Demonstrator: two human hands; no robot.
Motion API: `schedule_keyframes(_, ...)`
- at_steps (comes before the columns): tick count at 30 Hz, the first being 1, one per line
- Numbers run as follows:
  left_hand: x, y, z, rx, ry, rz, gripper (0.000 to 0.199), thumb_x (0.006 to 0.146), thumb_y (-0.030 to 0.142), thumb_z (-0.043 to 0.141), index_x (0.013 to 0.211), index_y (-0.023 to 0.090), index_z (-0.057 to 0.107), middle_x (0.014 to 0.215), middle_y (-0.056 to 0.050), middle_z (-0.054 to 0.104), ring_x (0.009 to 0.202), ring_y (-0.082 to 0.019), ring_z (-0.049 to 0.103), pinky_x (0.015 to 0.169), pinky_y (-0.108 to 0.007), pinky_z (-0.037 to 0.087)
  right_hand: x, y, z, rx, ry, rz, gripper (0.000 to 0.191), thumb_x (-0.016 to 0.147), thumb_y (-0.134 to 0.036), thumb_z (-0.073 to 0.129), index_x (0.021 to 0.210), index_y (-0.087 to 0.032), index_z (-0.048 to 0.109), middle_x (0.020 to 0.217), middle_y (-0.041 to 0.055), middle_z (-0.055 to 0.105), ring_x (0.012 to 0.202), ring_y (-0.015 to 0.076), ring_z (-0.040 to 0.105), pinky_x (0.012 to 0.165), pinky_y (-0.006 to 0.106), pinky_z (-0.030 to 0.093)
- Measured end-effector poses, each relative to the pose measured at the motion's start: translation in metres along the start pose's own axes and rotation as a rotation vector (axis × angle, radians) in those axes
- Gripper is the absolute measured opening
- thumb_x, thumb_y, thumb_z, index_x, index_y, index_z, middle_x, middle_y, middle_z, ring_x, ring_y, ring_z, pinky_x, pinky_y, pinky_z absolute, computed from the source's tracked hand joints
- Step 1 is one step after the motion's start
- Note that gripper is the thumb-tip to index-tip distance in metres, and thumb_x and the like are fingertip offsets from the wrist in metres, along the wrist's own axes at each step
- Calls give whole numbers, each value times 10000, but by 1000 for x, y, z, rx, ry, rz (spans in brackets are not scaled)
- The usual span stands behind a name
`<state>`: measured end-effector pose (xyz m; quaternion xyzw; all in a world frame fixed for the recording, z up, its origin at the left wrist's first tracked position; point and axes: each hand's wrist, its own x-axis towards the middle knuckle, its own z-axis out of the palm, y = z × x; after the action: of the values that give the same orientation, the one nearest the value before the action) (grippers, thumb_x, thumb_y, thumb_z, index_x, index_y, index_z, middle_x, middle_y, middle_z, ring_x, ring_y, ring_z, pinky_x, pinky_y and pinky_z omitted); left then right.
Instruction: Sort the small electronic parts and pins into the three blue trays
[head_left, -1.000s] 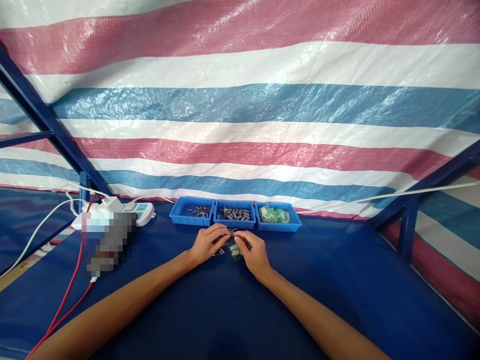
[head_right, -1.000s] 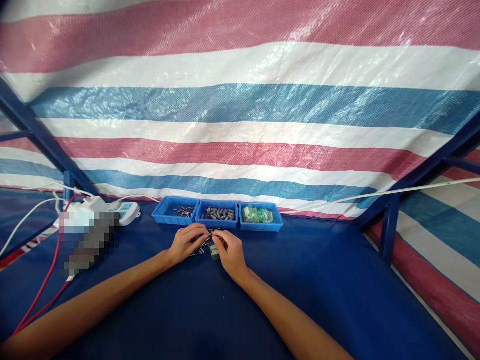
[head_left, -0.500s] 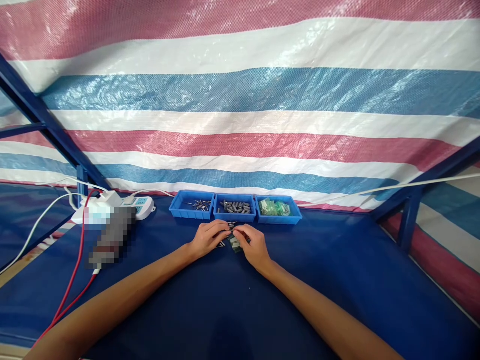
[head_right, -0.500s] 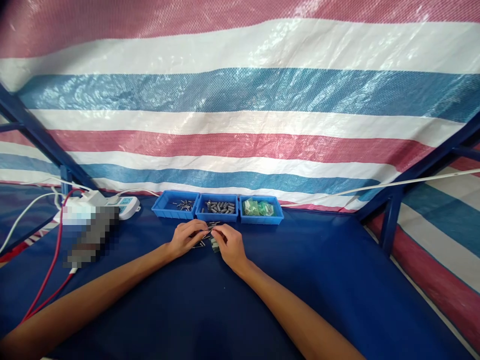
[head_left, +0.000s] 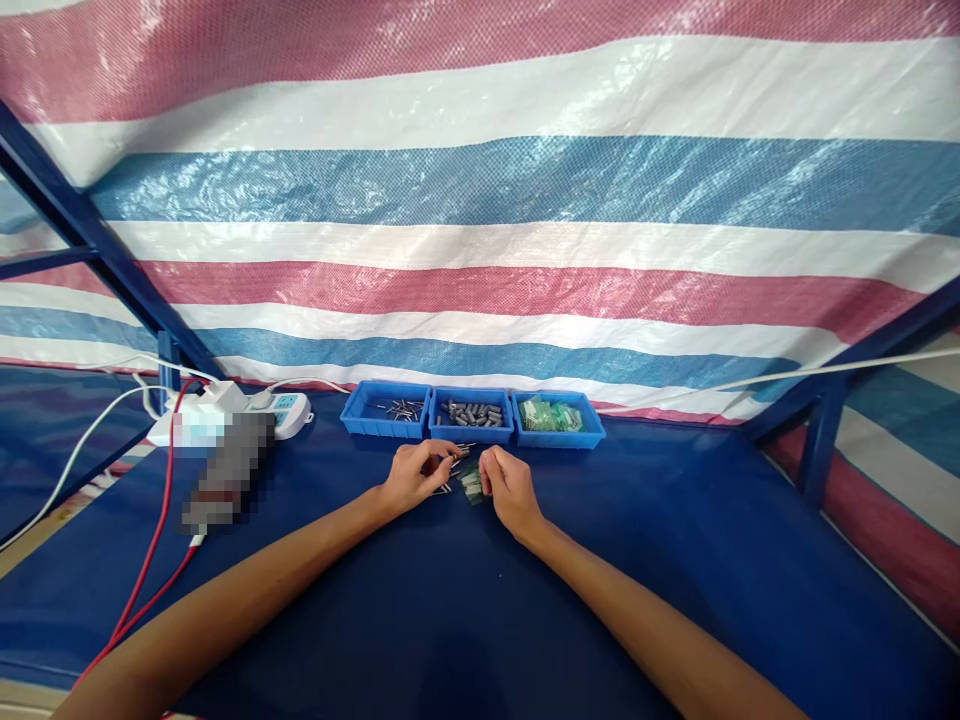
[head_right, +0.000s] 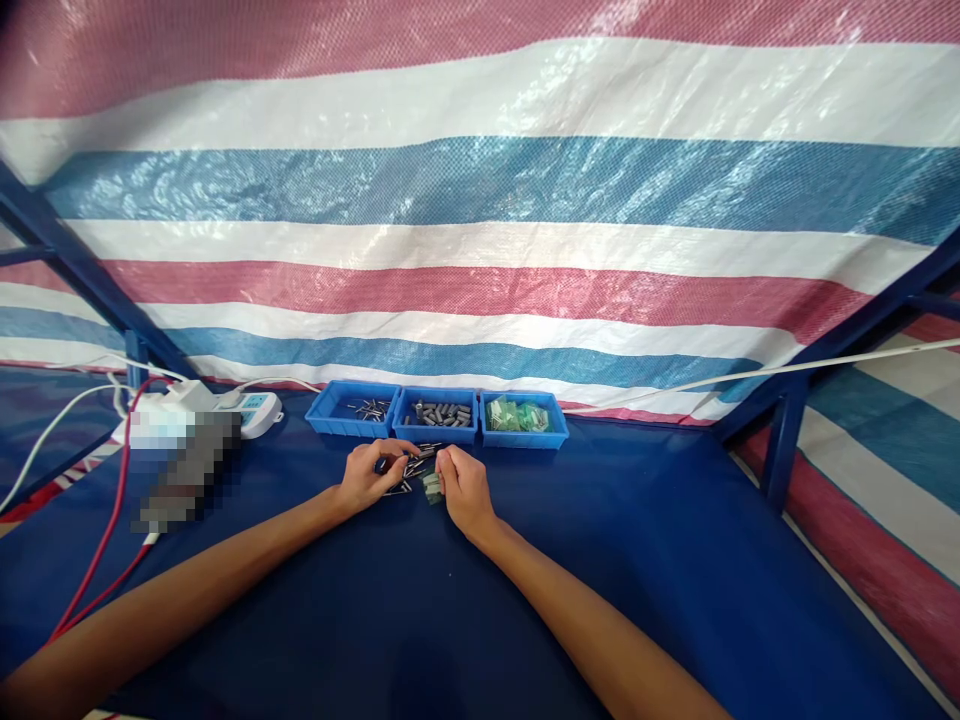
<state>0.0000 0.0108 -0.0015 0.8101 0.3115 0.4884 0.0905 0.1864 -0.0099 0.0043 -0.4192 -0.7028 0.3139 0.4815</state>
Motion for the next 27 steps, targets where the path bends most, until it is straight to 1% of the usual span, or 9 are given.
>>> schedule_keyframes(6, 0, 0, 1, 17, -7, -4, 34, 870, 200, 530, 883, 174, 515, 833, -22, 708, 417, -37, 469, 459, -164, 414, -1, 2, 2, 39, -31, 21, 415, 980, -414, 292, 651, -199, 427, 499, -43, 420, 446, 99, 420, 505, 219, 351)
schedule_keyframes(9, -1, -1, 0, 49, -12, -24, 68, 878, 224, 532, 899, 165, 560, 745, -8, 689, 430, -48, 491, 474, -169, 417, -2, 3, 2, 52, -29, 26, 408, 979, -416, 297, 653, -200, 416, 500, -46, 407, 440, 97, 408, 496, 218, 346)
schedule_keyframes(12, 0, -1, 0, 101, 4, 2, 86, 883, 235, 541, 901, 159, 576, 667, 6, 653, 455, -61, 512, 489, -175, 419, -2, 5, 3, 57, -33, 21, 401, 978, -413, 299, 658, -199, 412, 508, -49, 403, 436, 92, 405, 489, 215, 344)
schedule_keyframes(14, 0, -1, -1, 125, 4, 28, 92, 887, 226, 541, 924, 157, 589, 691, -3, 650, 516, -74, 553, 522, -178, 435, -2, 6, 3, 56, -30, 24, 398, 979, -409, 300, 659, -198, 411, 511, -51, 397, 432, 90, 403, 484, 212, 341)
schedule_keyframes(18, 2, -1, -2, 109, -18, 76, 143, 901, 186, 520, 1010, 167, 613, 844, -41, 675, 725, -108, 630, 634, -192, 476, -3, 6, 3, 63, -15, 26, 401, 976, -410, 306, 656, -195, 414, 515, -50, 395, 427, 85, 397, 478, 209, 340)
schedule_keyframes(21, 2, -3, -1, 98, -19, 89, 152, 904, 185, 522, 1024, 174, 614, 857, -42, 674, 736, -110, 627, 631, -194, 473, -3, 5, 2, 69, 5, 30, 408, 975, -412, 309, 652, -191, 427, 507, -47, 404, 433, 85, 401, 482, 207, 343)
schedule_keyframes(23, 0, -6, 0, 93, -12, 81, 135, 898, 197, 539, 1012, 172, 607, 825, -34, 667, 698, -105, 617, 610, -191, 464, -3, 4, 2, 59, 8, 31, 379, 971, -404, 326, 704, -186, 483, 505, -48, 417, 442, 88, 420, 495, 206, 359)
schedule_keyframes(25, -1, -8, 1, 101, -8, 73, 122, 888, 217, 559, 993, 169, 599, 796, -24, 661, 654, -97, 605, 588, -187, 454, -3, 4, 1, 52, -7, 22, 311, 962, -392, 361, 836, -182, 552, 539, -42, 452, 457, 91, 453, 500, 206, 378)
schedule_keyframes(27, -2, -10, 2, 113, -11, 75, 118, 884, 236, 567, 978, 169, 593, 783, -17, 661, 617, -89, 597, 568, -182, 447, -3, 4, 1, 46, -27, 3, 264, 949, -377, 401, 965, -183, 578, 608, -23, 506, 482, 95, 488, 501, 208, 396)
